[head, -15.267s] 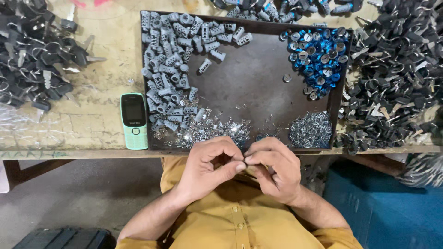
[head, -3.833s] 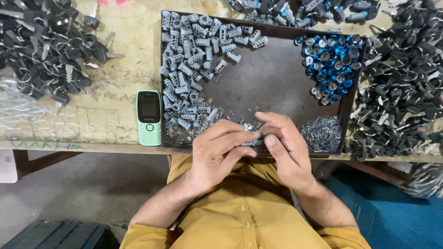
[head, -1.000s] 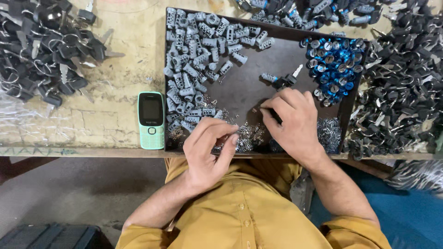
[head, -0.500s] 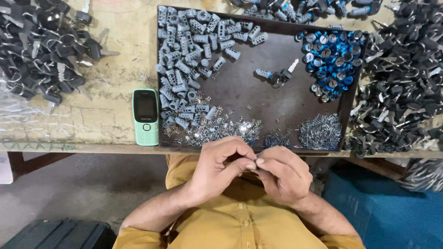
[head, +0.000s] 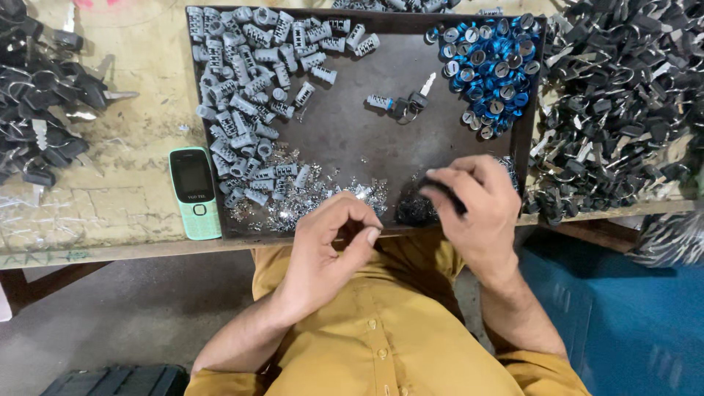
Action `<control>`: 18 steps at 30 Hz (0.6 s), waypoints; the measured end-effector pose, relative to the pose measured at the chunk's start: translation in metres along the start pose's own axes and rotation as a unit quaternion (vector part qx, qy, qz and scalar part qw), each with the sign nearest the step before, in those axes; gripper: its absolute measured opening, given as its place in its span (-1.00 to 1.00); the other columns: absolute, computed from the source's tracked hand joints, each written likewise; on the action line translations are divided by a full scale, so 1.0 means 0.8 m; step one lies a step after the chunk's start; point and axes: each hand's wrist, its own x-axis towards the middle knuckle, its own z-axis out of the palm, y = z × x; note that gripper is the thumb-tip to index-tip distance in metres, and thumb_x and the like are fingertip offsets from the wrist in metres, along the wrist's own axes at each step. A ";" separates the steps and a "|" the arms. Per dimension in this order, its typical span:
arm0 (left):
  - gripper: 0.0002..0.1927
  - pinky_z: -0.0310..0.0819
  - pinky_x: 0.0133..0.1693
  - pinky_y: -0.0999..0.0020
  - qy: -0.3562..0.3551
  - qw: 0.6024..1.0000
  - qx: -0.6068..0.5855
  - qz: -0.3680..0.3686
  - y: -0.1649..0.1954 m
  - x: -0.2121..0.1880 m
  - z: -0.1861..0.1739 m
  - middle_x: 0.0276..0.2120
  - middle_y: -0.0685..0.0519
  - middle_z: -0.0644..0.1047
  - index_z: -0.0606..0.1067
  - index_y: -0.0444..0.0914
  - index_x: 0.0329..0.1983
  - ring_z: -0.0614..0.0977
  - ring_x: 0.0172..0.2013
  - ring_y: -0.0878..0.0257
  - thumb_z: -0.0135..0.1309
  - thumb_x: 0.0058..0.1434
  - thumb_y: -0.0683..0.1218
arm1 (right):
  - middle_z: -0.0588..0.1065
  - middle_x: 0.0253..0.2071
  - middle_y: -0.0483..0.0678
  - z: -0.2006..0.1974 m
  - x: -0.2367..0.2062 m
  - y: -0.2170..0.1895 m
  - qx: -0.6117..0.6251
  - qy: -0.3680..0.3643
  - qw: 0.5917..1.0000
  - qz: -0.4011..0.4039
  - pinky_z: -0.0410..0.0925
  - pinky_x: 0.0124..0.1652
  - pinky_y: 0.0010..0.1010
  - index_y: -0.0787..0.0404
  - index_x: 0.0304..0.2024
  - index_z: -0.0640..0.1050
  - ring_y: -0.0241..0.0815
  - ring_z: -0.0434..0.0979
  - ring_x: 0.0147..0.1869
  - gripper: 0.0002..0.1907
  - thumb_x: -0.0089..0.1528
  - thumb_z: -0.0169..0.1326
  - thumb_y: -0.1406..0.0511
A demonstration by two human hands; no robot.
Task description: The person sits at a workbench assembling lock cylinders by hand. They pick small metal pins, springs, and blue caps from a tray, insert the pins and springs into the lock body, and press caps onto the cylinder, placing finished assemblies back on the tray.
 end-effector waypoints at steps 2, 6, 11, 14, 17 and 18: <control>-0.97 0.25 -0.36 0.46 0.007 1.000 -0.003 -0.003 0.000 0.005 -0.001 -0.34 0.09 0.39 0.42 -0.33 -0.25 0.36 -0.40 0.38 0.03 0.29 -0.25 | 0.46 -0.23 -0.07 0.001 0.008 0.011 -0.046 -0.008 0.999 0.021 0.24 -0.14 -0.24 0.16 -0.20 0.65 -0.06 0.44 -0.16 -0.78 0.11 0.38 0.38; -0.96 0.29 -0.23 0.40 0.010 0.998 -0.030 0.055 -0.007 0.009 -0.002 -0.32 0.07 0.33 0.32 -0.32 -0.24 0.35 -0.31 0.30 -0.07 0.32 -0.26 | 0.42 -0.30 -0.12 0.003 0.015 0.018 -0.058 -0.038 0.998 -0.001 0.14 -0.15 -0.22 0.12 -0.23 0.65 -0.10 0.42 -0.18 -0.81 0.11 0.36 0.38; -0.93 0.25 -0.27 0.39 0.013 0.998 -0.043 0.048 -0.015 0.007 -0.007 -0.36 0.07 0.31 0.27 -0.30 -0.30 0.31 -0.34 0.30 -0.09 0.24 -0.26 | 0.39 -0.30 -0.10 0.008 0.028 0.019 -0.046 -0.071 0.995 -0.044 0.14 -0.15 -0.20 0.13 -0.28 0.61 -0.07 0.41 -0.17 -0.81 0.07 0.34 0.39; -0.91 0.23 -0.30 0.37 0.012 0.998 -0.041 0.050 -0.016 0.009 -0.007 -0.38 0.07 0.31 0.27 -0.30 -0.33 0.31 -0.36 0.30 -0.07 0.21 -0.26 | 0.38 -0.31 -0.07 0.011 0.037 0.022 -0.041 -0.072 0.996 -0.044 0.15 -0.16 -0.19 0.17 -0.33 0.56 -0.04 0.40 -0.19 -0.81 0.04 0.30 0.40; -0.90 0.20 -0.34 0.38 0.012 0.998 -0.026 0.048 -0.013 0.011 -0.006 -0.40 0.07 0.31 0.28 -0.30 -0.36 0.31 -0.39 0.31 -0.04 0.18 -0.27 | 0.38 -0.29 -0.06 0.004 0.037 0.022 0.014 -0.047 0.998 0.024 0.19 -0.16 -0.29 0.23 -0.33 0.50 -0.08 0.37 -0.23 -0.86 0.09 0.21 0.43; -0.90 0.19 -0.35 0.38 0.015 0.999 -0.021 0.042 -0.012 0.010 -0.005 -0.40 0.08 0.31 0.29 -0.30 -0.37 0.31 -0.40 0.31 -0.03 0.18 -0.27 | 0.37 -0.29 -0.07 -0.003 0.031 0.020 0.066 -0.041 0.994 0.075 0.21 -0.18 -0.37 0.25 -0.30 0.48 -0.14 0.36 -0.26 -0.89 0.14 0.15 0.43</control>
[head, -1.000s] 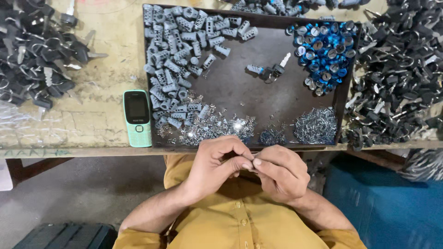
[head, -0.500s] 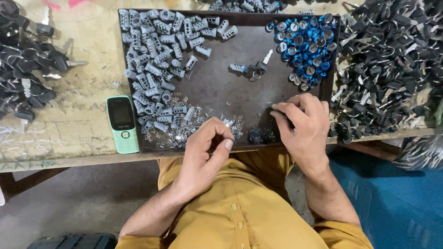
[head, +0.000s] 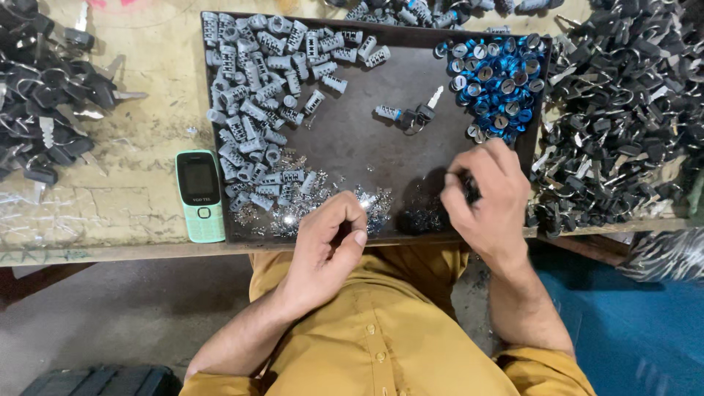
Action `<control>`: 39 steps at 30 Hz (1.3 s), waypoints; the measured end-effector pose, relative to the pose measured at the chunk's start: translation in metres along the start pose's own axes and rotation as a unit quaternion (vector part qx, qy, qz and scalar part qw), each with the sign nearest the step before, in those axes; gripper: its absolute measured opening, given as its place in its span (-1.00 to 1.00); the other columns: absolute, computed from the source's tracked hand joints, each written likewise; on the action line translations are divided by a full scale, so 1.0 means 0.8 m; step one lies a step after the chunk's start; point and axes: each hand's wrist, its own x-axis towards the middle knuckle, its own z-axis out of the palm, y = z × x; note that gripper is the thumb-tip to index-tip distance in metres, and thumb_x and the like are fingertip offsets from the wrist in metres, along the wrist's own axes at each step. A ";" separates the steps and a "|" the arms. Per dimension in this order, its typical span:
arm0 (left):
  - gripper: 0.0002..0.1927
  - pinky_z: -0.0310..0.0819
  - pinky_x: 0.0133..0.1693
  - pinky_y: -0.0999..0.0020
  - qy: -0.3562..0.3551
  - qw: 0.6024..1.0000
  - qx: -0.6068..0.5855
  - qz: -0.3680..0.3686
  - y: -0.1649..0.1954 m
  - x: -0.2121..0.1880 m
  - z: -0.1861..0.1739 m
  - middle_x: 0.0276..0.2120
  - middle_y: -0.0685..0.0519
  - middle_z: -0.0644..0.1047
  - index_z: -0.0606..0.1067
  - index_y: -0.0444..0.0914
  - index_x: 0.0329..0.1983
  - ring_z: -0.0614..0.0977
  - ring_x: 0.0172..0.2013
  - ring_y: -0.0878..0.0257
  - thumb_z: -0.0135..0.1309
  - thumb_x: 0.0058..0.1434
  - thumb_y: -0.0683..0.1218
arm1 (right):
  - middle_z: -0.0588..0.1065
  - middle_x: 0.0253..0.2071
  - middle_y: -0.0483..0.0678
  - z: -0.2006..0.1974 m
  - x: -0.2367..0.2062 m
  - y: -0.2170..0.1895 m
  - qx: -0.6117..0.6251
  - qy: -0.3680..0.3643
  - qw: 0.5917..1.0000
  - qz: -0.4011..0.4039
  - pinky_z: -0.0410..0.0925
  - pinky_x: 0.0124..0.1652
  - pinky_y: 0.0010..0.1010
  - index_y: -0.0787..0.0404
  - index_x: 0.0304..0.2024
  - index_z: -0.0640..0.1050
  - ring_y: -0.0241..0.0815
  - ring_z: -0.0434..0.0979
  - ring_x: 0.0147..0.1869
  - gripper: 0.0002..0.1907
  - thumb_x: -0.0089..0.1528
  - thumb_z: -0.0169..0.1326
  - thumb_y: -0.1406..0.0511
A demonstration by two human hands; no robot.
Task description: The person sits at a workbench assembling lock cylinders by hand. They pick small metal pins, springs, and blue caps from a tray, insert the pins and springs into the lock body, and press caps onto the cylinder, placing finished assemblies back on the tray.
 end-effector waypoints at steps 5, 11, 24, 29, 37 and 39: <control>-0.92 0.32 -0.28 0.42 -0.023 1.000 -0.008 -0.003 0.002 0.001 0.011 -0.35 0.09 0.41 0.41 -0.32 -0.28 0.42 -0.34 0.34 0.09 0.28 -0.25 | 0.37 -0.21 -0.05 0.000 -0.042 -0.018 0.335 -0.083 0.938 0.044 0.23 -0.10 -0.51 0.27 -0.23 0.40 -0.27 0.31 -0.16 -0.94 0.27 0.02 0.41; -0.96 0.32 -0.22 0.52 -0.064 0.977 -0.188 -0.080 -0.004 0.001 0.031 -0.28 0.16 0.42 0.44 -0.34 -0.19 0.41 -0.27 0.46 0.06 0.38 -0.25 | 0.37 -0.12 0.01 0.030 -0.068 -0.026 0.590 -0.105 0.790 0.126 0.25 -0.02 -0.45 0.31 -0.16 0.41 -0.26 0.31 -0.08 -0.88 0.28 0.07 0.42; -0.87 0.40 -0.24 0.54 -0.058 0.971 -0.213 -0.089 -0.014 -0.002 0.030 -0.29 0.15 0.49 0.49 -0.35 -0.15 0.46 -0.28 0.49 0.12 0.43 -0.15 | 0.41 -0.06 0.05 0.024 -0.065 -0.023 0.593 -0.103 0.792 0.106 0.27 0.10 -0.39 0.37 -0.16 0.50 -0.20 0.38 0.03 -0.89 0.31 0.11 0.41; -0.85 0.42 -0.24 0.54 -0.057 0.972 -0.209 -0.088 -0.015 0.000 0.027 -0.31 0.15 0.53 0.50 -0.35 -0.16 0.49 -0.28 0.50 0.14 0.42 -0.13 | 0.42 -0.06 0.06 0.024 -0.061 -0.020 0.591 -0.109 0.793 0.099 0.27 0.10 -0.39 0.39 -0.16 0.51 -0.19 0.40 0.03 -0.89 0.28 0.12 0.45; -0.85 0.35 -0.39 0.51 -0.065 0.981 -0.153 -0.104 -0.005 0.009 0.020 -0.40 0.15 0.53 0.52 -0.33 -0.22 0.45 -0.42 0.47 0.20 0.35 -0.13 | 0.43 -0.10 0.06 0.025 -0.057 -0.015 0.595 -0.126 0.786 0.110 0.30 0.05 -0.39 0.39 -0.18 0.51 -0.20 0.41 -0.01 -0.90 0.27 0.13 0.46; -0.87 0.39 -0.34 0.49 -0.058 0.994 -0.085 -0.037 -0.001 0.009 0.018 -0.37 0.14 0.55 0.52 -0.32 -0.21 0.48 -0.36 0.45 0.21 0.36 -0.15 | 0.43 -0.11 0.05 0.025 -0.057 -0.015 0.607 -0.128 0.776 0.117 0.31 0.05 -0.40 0.39 -0.19 0.51 -0.20 0.42 -0.01 -0.91 0.27 0.13 0.46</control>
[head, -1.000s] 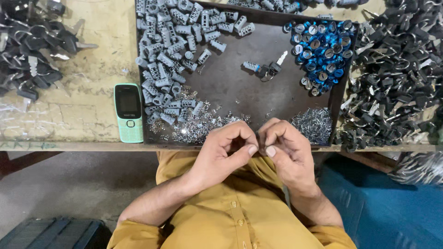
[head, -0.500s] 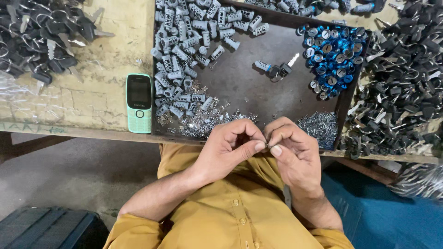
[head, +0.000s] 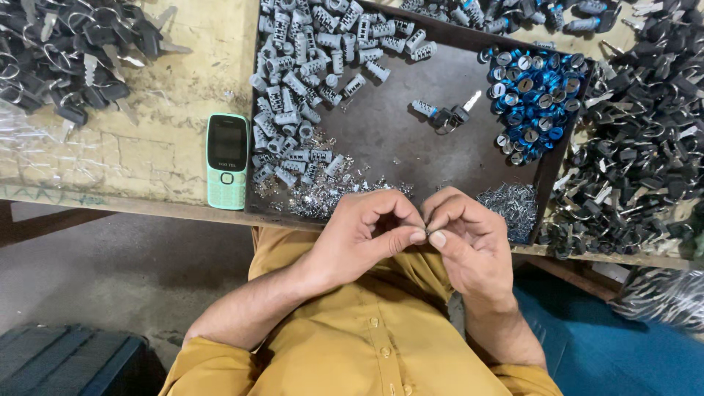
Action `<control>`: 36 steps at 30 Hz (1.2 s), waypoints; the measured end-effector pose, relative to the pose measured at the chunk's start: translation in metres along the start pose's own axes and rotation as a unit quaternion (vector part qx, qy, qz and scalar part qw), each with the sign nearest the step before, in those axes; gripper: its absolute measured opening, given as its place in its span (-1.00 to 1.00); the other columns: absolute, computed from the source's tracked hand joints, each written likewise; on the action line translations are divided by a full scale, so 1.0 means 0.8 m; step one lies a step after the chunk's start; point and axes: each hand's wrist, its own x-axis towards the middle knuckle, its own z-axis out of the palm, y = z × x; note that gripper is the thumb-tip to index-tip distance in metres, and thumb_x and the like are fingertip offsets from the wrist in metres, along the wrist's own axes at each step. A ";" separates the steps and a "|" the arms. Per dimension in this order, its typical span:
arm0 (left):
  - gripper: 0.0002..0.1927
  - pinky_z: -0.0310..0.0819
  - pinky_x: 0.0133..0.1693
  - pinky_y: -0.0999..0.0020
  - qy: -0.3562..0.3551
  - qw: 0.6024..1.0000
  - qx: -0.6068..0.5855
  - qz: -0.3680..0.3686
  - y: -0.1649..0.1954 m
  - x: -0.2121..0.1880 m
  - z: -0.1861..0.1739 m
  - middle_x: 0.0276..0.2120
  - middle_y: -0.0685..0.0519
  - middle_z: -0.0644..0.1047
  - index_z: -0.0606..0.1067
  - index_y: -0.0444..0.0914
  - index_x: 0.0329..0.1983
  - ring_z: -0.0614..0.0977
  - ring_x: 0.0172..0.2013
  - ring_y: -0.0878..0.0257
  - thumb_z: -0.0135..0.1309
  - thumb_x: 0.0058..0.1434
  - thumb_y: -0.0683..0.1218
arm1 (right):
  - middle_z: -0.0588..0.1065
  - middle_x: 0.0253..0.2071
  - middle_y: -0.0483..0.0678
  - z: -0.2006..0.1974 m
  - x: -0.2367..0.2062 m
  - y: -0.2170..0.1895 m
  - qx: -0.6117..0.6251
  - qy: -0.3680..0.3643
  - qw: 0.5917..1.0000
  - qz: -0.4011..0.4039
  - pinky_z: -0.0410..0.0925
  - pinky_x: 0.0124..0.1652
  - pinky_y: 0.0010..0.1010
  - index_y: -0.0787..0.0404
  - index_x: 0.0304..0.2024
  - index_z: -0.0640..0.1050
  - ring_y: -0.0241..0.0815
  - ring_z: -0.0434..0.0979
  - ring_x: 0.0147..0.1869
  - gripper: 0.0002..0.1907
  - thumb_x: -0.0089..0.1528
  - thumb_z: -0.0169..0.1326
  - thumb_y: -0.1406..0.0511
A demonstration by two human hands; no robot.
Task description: The person sits at a workbench assembling lock cylinders by hand. They pick small metal pins, springs, and blue caps from a tray, insert the pins and springs into the lock body, and press caps onto the cylinder, placing finished assemblies back on the tray.
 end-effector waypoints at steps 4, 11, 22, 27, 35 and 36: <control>-0.89 0.36 -0.38 0.49 0.005 0.996 0.086 0.010 0.005 -0.003 0.003 -0.42 0.14 0.49 0.49 -0.31 -0.24 0.48 -0.43 0.45 0.19 0.27 -0.19 | 0.45 -0.11 0.06 0.002 -0.002 0.001 0.020 0.009 1.000 0.014 0.35 0.03 -0.39 0.37 -0.22 0.50 -0.20 0.45 -0.03 -0.92 0.28 0.16 0.47; -0.94 0.38 -0.27 0.54 0.006 0.996 -0.071 -0.056 -0.008 -0.005 0.013 -0.32 0.17 0.48 0.45 -0.33 -0.17 0.43 -0.30 0.50 0.08 0.38 -0.22 | 0.45 -0.07 0.04 -0.002 0.000 -0.009 -0.003 0.001 0.999 0.045 0.39 0.00 -0.42 0.41 -0.13 0.50 -0.24 0.47 -0.03 -0.89 0.30 0.12 0.52; -0.87 0.33 -0.31 0.57 0.015 0.995 -0.069 -0.067 -0.022 -0.008 0.011 -0.34 0.20 0.46 0.46 -0.33 -0.17 0.39 -0.33 0.53 0.13 0.40 -0.16 | 0.44 -0.08 -0.01 -0.004 0.002 -0.011 -0.211 -0.003 0.977 -0.010 0.32 -0.08 -0.55 0.36 -0.15 0.52 -0.34 0.42 -0.08 -0.93 0.33 0.09 0.45; -0.85 0.37 -0.34 0.57 0.012 0.988 -0.122 -0.095 -0.022 -0.006 0.010 -0.36 0.20 0.48 0.48 -0.33 -0.16 0.44 -0.37 0.53 0.14 0.40 -0.12 | 0.42 -0.09 -0.02 -0.004 0.005 -0.015 -0.183 -0.027 0.983 -0.003 0.29 -0.03 -0.51 0.36 -0.15 0.49 -0.31 0.38 -0.05 -0.91 0.37 0.05 0.40; -0.84 0.38 -0.37 0.55 0.003 0.986 -0.140 -0.089 -0.023 -0.005 0.009 -0.39 0.18 0.48 0.48 -0.33 -0.16 0.45 -0.40 0.50 0.13 0.41 -0.11 | 0.41 -0.09 0.00 -0.003 0.008 -0.017 -0.150 -0.033 0.988 0.005 0.30 0.00 -0.48 0.37 -0.15 0.48 -0.29 0.39 -0.03 -0.90 0.37 0.05 0.39; -0.84 0.38 -0.36 0.55 0.003 0.986 -0.141 -0.086 -0.023 -0.005 0.009 -0.39 0.18 0.48 0.48 -0.33 -0.16 0.45 -0.40 0.50 0.14 0.41 -0.11 | 0.41 -0.09 0.00 -0.003 0.008 -0.017 -0.145 -0.033 0.989 0.006 0.30 0.01 -0.48 0.37 -0.15 0.48 -0.28 0.39 -0.03 -0.90 0.37 0.04 0.40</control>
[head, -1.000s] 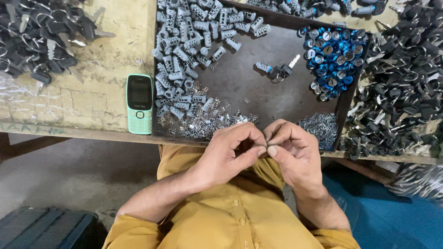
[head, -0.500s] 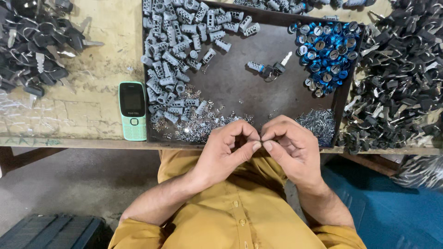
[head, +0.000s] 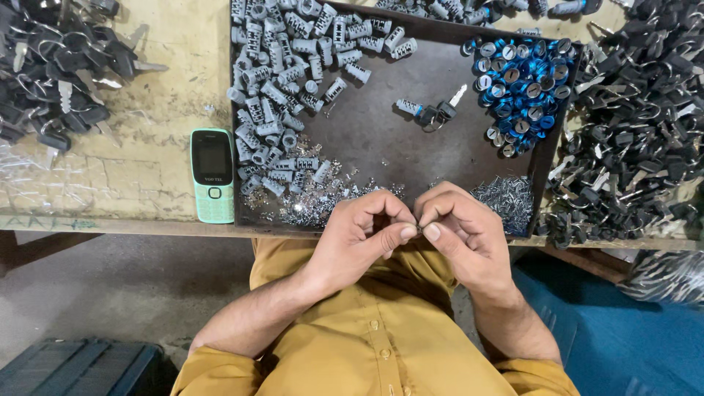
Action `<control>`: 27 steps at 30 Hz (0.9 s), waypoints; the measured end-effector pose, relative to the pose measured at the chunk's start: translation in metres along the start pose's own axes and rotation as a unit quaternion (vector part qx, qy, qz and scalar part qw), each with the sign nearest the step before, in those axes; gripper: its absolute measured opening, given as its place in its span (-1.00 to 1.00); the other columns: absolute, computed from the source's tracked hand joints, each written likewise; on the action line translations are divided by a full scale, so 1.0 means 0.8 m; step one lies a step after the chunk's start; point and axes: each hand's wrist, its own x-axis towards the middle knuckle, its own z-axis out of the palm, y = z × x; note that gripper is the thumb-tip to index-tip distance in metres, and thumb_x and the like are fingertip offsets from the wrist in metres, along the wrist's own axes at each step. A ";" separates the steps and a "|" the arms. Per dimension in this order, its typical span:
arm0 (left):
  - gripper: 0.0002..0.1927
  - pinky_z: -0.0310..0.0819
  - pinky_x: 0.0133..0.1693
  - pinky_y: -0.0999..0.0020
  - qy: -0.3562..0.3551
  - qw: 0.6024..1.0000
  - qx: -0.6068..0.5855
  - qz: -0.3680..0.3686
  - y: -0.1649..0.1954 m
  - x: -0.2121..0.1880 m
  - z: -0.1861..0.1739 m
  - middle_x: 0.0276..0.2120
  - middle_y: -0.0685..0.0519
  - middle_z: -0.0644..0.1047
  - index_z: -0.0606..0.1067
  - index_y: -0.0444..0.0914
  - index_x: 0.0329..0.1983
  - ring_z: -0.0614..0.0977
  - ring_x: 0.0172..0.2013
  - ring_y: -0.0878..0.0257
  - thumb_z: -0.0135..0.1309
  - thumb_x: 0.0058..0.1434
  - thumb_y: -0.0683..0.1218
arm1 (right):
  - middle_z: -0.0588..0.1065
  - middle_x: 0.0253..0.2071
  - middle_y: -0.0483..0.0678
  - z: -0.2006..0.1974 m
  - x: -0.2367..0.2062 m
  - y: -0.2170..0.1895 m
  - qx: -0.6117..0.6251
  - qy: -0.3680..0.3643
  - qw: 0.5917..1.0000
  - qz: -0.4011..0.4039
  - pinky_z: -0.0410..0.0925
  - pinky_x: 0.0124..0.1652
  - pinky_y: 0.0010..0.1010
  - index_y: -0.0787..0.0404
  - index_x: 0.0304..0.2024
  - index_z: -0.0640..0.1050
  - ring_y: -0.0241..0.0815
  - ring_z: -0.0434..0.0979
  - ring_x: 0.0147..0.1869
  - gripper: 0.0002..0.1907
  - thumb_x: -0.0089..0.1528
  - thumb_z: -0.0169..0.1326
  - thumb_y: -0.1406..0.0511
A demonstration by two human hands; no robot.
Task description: The person sits at a workbench assembling lock cylinders by hand. They pick small metal pins, springs, and blue caps from a tray, insert the pins and springs into the lock body, and press caps onto the cylinder, placing finished assemblies back on the tray.
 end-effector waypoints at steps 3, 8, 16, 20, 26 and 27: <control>-0.84 0.39 -0.34 0.55 -0.003 1.000 -0.012 0.006 -0.001 0.000 0.000 -0.36 0.18 0.48 0.48 -0.33 -0.15 0.46 -0.37 0.50 0.13 0.42 -0.11 | 0.40 -0.09 -0.01 0.000 0.000 0.002 -0.010 0.000 1.000 -0.005 0.29 0.00 -0.48 0.36 -0.15 0.48 -0.29 0.37 -0.03 -0.90 0.37 0.04 0.40; -0.85 0.40 -0.34 0.56 0.003 1.000 0.013 0.018 -0.001 0.000 0.001 -0.36 0.19 0.48 0.47 -0.32 -0.15 0.46 -0.37 0.52 0.14 0.41 -0.12 | 0.39 -0.10 -0.03 0.003 0.000 0.005 -0.020 0.010 1.000 -0.015 0.27 -0.04 -0.50 0.34 -0.17 0.47 -0.31 0.34 -0.06 -0.91 0.36 0.05 0.39; -0.86 0.33 -0.36 0.58 0.015 1.000 0.020 0.017 0.002 0.000 0.005 -0.38 0.21 0.45 0.46 -0.31 -0.16 0.40 -0.39 0.54 0.12 0.41 -0.13 | 0.41 -0.11 0.02 0.019 0.001 0.009 -0.136 0.070 0.984 -0.090 0.32 -0.05 -0.48 0.31 -0.16 0.44 -0.24 0.39 -0.09 -0.94 0.33 0.05 0.43; -0.88 0.20 -0.49 0.58 0.027 0.993 -0.106 -0.049 0.003 0.000 0.010 -0.45 0.18 0.46 0.47 -0.31 -0.19 0.36 -0.50 0.52 0.13 0.38 -0.15 | 0.50 -0.22 0.10 0.032 0.005 0.016 -0.416 0.148 0.863 -0.245 0.41 -0.17 -0.35 0.30 -0.19 0.43 -0.05 0.52 -0.19 -0.88 0.26 0.11 0.45; -0.89 0.18 -0.50 0.57 0.047 0.984 -0.160 -0.062 0.002 0.001 0.014 -0.44 0.18 0.46 0.48 -0.32 -0.21 0.37 -0.50 0.51 0.13 0.38 -0.17 | 0.47 -0.19 0.08 0.035 0.007 0.022 -0.353 0.157 0.886 -0.254 0.38 -0.14 -0.38 0.31 -0.16 0.40 -0.11 0.48 -0.17 -0.90 0.32 0.07 0.45; -0.89 0.17 -0.49 0.59 0.052 0.988 -0.136 -0.044 0.001 0.002 0.015 -0.43 0.20 0.44 0.48 -0.32 -0.20 0.36 -0.49 0.52 0.13 0.39 -0.17 | 0.46 -0.16 0.06 0.033 0.004 0.020 -0.280 0.145 0.926 -0.206 0.36 -0.11 -0.42 0.31 -0.16 0.41 -0.17 0.44 -0.16 -0.94 0.34 0.03 0.44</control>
